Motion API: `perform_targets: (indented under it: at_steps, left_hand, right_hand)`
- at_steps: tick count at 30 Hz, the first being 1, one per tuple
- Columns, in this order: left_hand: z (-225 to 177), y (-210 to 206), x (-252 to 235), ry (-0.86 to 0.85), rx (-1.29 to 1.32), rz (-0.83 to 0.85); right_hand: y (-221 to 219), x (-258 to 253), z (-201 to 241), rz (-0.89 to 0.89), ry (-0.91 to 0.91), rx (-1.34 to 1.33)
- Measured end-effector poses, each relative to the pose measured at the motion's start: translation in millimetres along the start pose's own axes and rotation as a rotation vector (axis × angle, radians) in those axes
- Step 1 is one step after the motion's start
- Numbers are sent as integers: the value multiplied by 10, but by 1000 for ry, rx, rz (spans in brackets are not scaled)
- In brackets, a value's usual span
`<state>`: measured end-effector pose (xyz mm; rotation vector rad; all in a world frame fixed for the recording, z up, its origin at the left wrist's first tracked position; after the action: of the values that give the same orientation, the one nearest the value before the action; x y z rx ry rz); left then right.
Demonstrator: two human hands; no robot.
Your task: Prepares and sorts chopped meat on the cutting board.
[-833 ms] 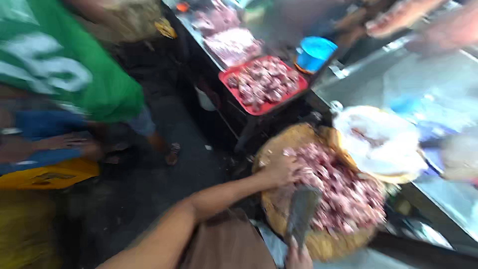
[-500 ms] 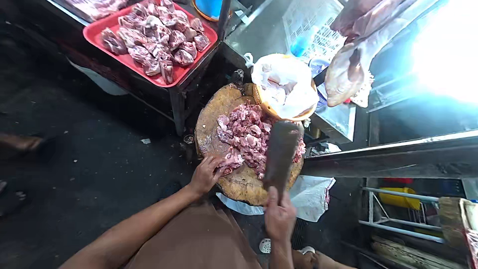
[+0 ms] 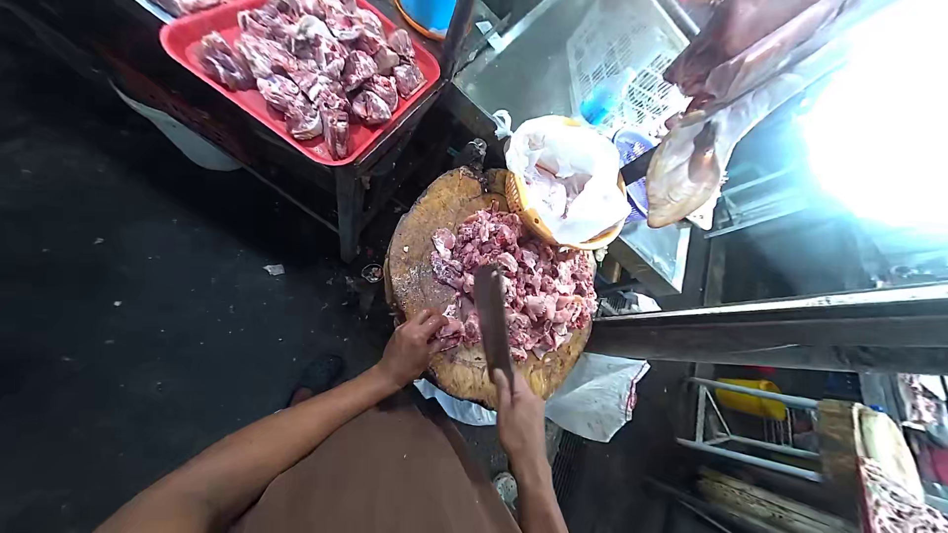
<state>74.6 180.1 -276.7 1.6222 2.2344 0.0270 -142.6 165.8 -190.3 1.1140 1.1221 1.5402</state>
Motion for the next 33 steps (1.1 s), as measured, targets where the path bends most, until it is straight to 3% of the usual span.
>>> perform_targets:
  at_steps: [4, 6, 8, 9, 11, 13, 14, 16, 17, 20, 23, 27, 30, 32, 33]
  left_hand:
    - [-43, 57, 59, -29, 27, -21]
    - [-85, 112, 96, -110, -3, -50]
    - [-187, 144, 52, -152, -15, -21]
    - [-295, 150, -13, -88, -26, 62]
    - [-705, 157, -170, 268, -72, 418]
    - [-878, 151, -309, 466, -162, 606]
    - [-756, 116, -283, 483, -193, 587]
    - [-244, 39, -213, 301, -213, 330]
    - [-63, 47, -213, 322, -200, 286]
    - [105, 64, -85, 495, -122, 336]
    - [35, -27, 123, 547, -111, 359]
    - [-28, -106, 246, 567, -61, 349]
    - [-33, -113, 295, 600, -23, 320]
    - [-41, -99, 288, 609, -21, 314]
    - [-42, -95, 281, 616, -23, 317]
  right_hand:
    - [882, 72, 370, -562, 180, -596]
    - [835, 119, 487, -660, 229, -685]
    - [360, 114, 482, -477, 184, -333]
    - [30, 70, 468, -224, 119, -60]
    - [-528, 70, 306, 288, -41, 201]
    - [-602, -24, 228, 396, -75, 223]
    - [-621, -27, 164, 401, -76, 166]
    - [-703, -88, -53, 374, -100, -50]
    - [-733, -126, -168, 359, -114, -133]
    - [-661, -100, -332, 307, -160, -81]
    - [-465, -100, -155, 236, -121, 56]
    - [376, -7, 223, -358, 50, -214]
    - [603, 211, 328, -631, 163, -490]
    - [309, 292, 307, -543, 160, -333]
    - [52, 276, 294, -342, 113, -133]
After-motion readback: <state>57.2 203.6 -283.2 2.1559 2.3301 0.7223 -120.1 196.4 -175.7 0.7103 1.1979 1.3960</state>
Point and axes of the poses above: each hand's wrist, its own x-axis away from the middle knuckle, its own y-axis out of the back of the hand, z = x × y, the point moved 9 cm from there along -x, towards the middle knuckle, and after that the axes turned 13 degrees about x, right-handed, at the moved point
